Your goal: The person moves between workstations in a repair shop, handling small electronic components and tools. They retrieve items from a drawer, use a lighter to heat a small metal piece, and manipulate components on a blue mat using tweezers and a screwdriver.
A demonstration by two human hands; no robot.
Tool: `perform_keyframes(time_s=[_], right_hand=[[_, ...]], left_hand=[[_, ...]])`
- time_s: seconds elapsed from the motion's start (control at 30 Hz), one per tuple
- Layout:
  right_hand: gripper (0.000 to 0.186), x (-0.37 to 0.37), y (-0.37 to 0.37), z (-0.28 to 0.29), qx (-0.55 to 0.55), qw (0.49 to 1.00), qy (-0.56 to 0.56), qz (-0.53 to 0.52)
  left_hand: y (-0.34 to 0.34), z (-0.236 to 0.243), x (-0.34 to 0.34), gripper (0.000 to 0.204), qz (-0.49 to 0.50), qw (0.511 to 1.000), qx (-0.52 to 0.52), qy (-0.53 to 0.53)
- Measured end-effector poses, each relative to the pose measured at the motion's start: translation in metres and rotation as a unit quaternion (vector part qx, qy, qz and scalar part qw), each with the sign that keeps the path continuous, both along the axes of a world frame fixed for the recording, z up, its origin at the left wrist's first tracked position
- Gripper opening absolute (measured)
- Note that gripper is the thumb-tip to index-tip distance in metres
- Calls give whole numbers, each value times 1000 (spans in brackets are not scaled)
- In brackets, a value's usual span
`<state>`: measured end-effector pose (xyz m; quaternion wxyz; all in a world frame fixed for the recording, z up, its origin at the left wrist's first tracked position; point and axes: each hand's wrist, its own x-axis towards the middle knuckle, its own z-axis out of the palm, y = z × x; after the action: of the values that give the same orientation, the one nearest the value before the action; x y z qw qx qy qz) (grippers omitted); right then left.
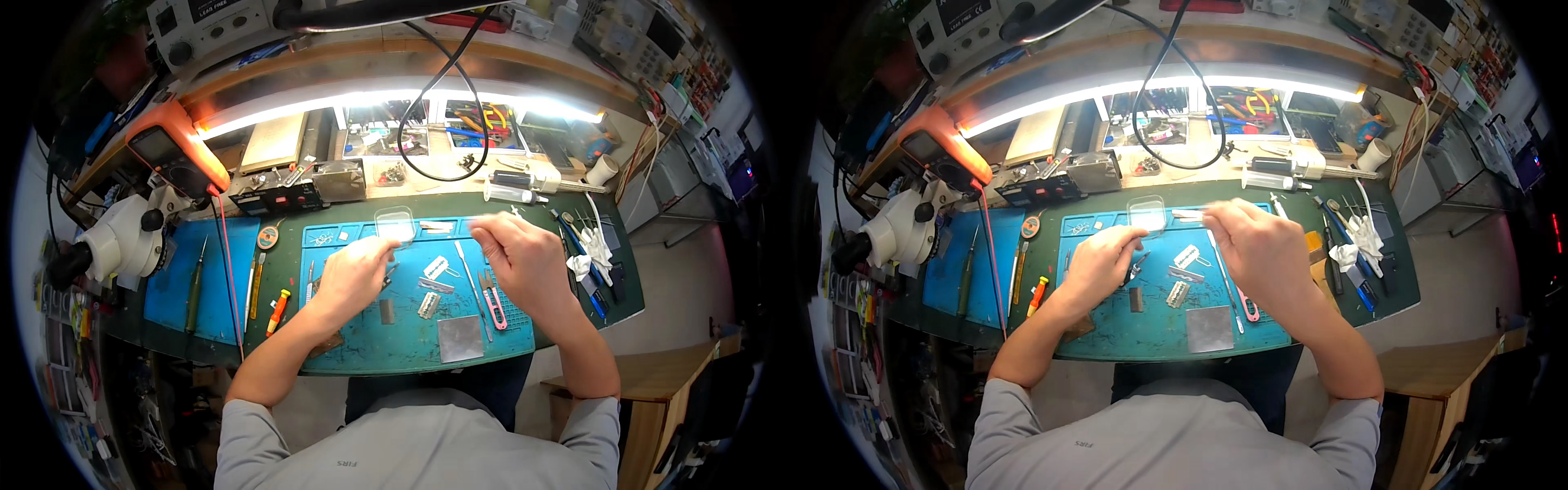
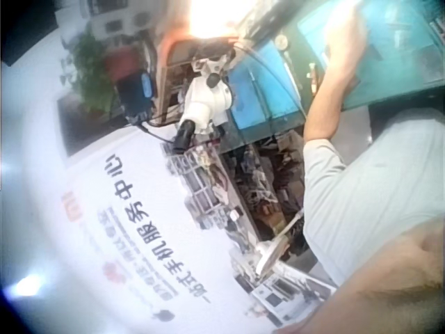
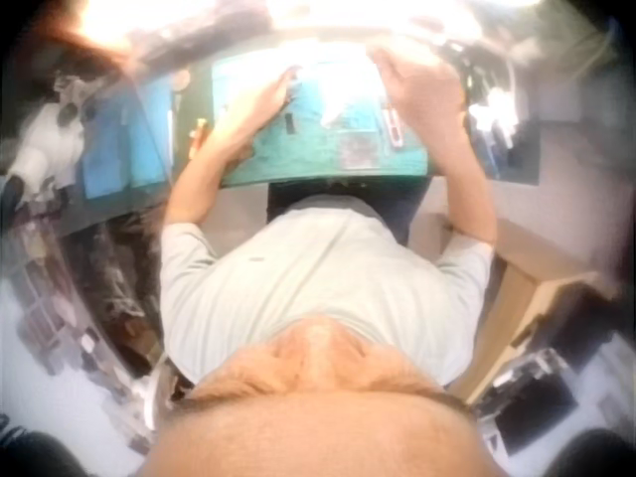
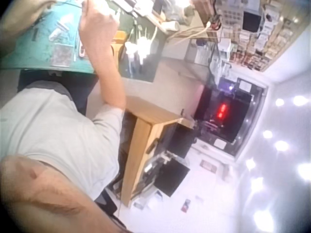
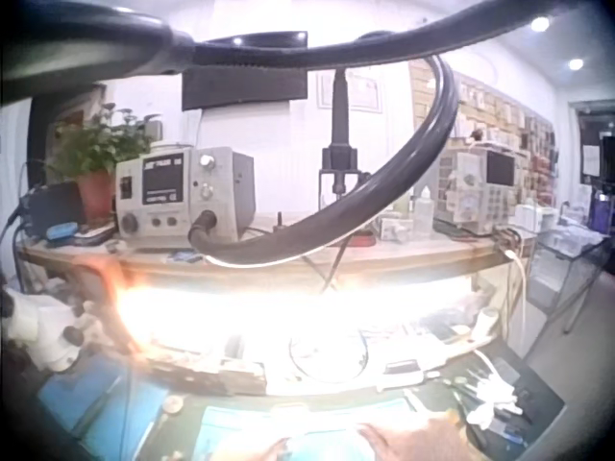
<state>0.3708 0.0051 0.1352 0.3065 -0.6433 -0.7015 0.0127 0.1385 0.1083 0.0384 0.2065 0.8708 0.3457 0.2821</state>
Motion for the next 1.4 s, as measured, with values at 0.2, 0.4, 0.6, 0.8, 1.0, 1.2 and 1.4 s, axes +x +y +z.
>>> perform_keyframes(time_s=[0.2,0.4,0.6,0.8,1.0,1.2,1.4], right_hand=[[15,8,18,-55,-153,973,-143,96],[20,1,25,-69,-260,952,-130,96],[18,8,28,-67,-320,941,-58,96],[14,12,25,-71,-200,975,47,87],[13,10,28,-86,-115,987,49,100],[10,9,27,-77,-151,975,56,151],[10,17,30,-89,-81,985,39,146]], left_hand=[[6,6,-21,12,20,997,-30,65],[1,29,-32,22,-8,975,-133,175],[-6,31,-35,25,-27,969,-110,219],[-6,26,-33,22,-14,971,-122,206],[-3,14,-28,16,13,986,-106,129],[-1,14,-26,12,-20,996,-56,67],[1,17,-23,12,-4,998,-45,48]])
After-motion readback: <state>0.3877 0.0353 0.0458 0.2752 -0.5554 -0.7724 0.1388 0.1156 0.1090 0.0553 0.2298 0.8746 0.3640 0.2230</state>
